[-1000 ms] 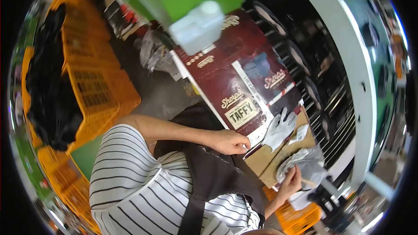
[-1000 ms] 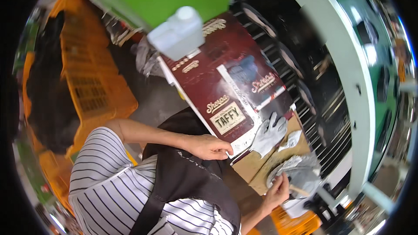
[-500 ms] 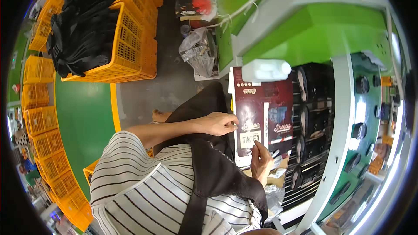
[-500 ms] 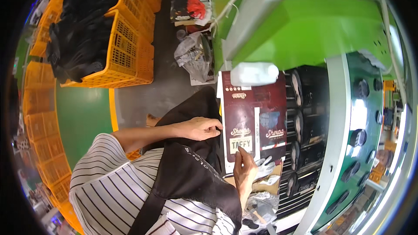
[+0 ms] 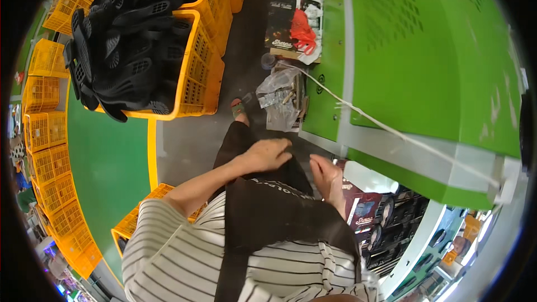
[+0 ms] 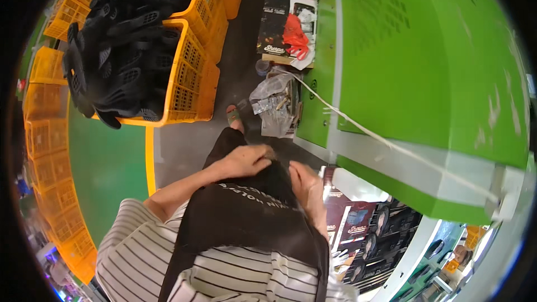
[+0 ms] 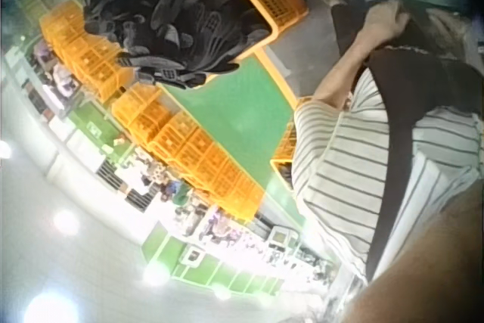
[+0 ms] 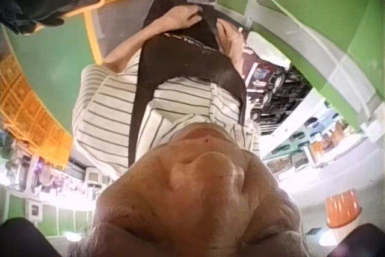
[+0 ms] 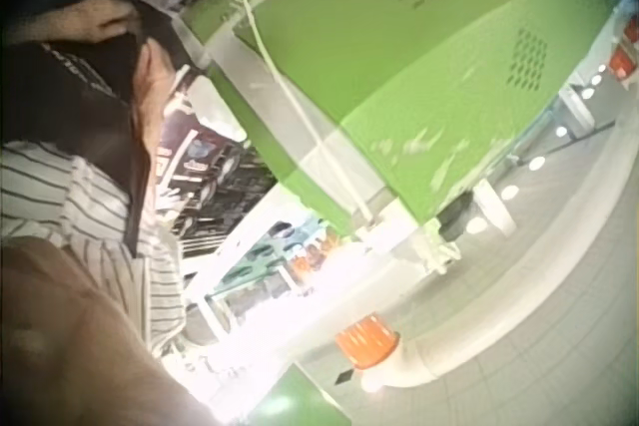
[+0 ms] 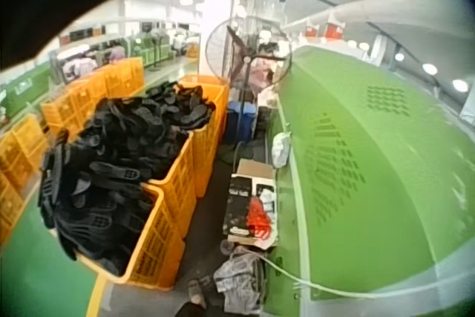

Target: The recorder applies a liquid adhesive or primer to the bottom of shoe soles using a brush, then places them onto a conveyor belt.

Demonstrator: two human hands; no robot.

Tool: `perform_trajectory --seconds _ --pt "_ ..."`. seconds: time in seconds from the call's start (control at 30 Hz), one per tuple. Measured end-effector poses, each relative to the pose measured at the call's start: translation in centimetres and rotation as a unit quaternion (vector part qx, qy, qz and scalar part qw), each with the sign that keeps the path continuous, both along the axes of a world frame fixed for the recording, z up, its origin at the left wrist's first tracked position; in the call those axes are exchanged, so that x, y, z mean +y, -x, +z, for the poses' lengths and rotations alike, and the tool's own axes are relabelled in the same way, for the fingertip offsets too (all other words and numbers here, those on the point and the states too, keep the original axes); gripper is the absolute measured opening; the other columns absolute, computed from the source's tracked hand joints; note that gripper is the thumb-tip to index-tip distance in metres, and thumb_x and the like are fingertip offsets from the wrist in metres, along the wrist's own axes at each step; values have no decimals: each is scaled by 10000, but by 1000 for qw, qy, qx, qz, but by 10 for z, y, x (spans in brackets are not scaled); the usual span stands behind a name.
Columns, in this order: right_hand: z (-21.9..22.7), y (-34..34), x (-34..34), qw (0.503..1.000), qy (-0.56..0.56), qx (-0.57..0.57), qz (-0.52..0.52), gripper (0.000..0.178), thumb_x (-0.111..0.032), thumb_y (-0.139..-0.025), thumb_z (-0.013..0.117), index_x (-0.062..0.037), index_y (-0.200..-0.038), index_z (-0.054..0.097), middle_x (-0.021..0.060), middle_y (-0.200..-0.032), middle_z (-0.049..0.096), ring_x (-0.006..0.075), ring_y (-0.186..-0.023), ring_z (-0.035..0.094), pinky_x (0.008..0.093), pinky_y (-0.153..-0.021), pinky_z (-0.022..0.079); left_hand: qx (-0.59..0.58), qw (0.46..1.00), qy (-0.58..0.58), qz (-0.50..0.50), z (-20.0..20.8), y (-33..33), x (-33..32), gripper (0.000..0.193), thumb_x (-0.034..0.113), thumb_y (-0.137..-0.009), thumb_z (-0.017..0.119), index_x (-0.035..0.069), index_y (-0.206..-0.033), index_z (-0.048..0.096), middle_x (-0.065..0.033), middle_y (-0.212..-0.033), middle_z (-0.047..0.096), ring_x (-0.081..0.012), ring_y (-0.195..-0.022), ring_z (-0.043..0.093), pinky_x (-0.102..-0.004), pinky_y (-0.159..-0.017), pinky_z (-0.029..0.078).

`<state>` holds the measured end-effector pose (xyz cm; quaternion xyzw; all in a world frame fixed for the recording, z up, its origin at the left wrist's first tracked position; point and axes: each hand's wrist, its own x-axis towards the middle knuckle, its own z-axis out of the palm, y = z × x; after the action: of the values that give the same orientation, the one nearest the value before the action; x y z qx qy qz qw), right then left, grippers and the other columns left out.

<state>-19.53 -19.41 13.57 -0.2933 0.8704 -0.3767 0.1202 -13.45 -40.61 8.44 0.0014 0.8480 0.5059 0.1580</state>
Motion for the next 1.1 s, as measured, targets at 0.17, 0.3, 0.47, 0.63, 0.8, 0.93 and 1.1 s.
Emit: perform_trajectory --seconds 0.17,0.3,0.47,0.63,0.8,0.93,1.1 --pt "1 73 -112 989 -55 -54 126 163 -116 -869 624 -22 -999 654 154 -889 666 345 -781 642 388 -679 509 -68 982 36 175 15 5 -129 388 257 -896 579 30 -1209 551 -207 -1057 644 -363 -990 613 -429 -840 479" --pt "-3 126 -172 985 -72 -40 150 171 -135 -867 624 -28 -994 666 150 -891 668 342 -767 641 392 -677 507 -149 953 84 252 18 -8 -186 409 254 -893 582 14 -1222 541 -183 -941 665 -361 -937 629 -426 -810 478" --pt "0 163 -215 983 -92 -20 157 166 -118 -858 634 -25 -991 667 151 -868 663 340 -746 639 389 -671 503 -167 947 57 270 13 -12 -215 412 254 -911 572 11 -1240 531 -181 -960 670 -352 -955 631 -414 -826 477" --pt "-6 165 -220 981 -108 -39 156 166 -129 -863 630 -25 -988 665 154 -856 659 344 -742 635 388 -672 499 -134 947 39 289 17 8 -231 408 253 -924 561 2 -1244 525 -197 -997 669 -352 -978 627 -403 -849 475" --pt "-26 162 -215 983 -101 -27 153 163 -111 -858 638 -18 -989 668 156 -875 669 320 -728 637 367 -654 494 -103 948 46 297 6 23 -245 401 254 -936 546 -5 -1241 524 -201 -995 668 -344 -980 632 -393 -849 475" --pt "-29 170 -225 984 -100 -48 141 159 -90 -853 637 -7 -985 667 164 -902 677 329 -765 647 365 -677 499 -90 951 54 292 5 32 -256 402 260 -940 541 -2 -1244 524 -203 -1001 667 -345 -988 631 -392 -860 475" --pt "-31 190 -246 985 -78 -39 151 165 -107 -855 634 -4 -979 667 168 -900 675 336 -794 652 379 -705 510 -110 947 72 295 10 45 -269 398 264 -940 541 12 -1248 525 -206 -1038 661 -352 -1017 621 -403 -875 473"
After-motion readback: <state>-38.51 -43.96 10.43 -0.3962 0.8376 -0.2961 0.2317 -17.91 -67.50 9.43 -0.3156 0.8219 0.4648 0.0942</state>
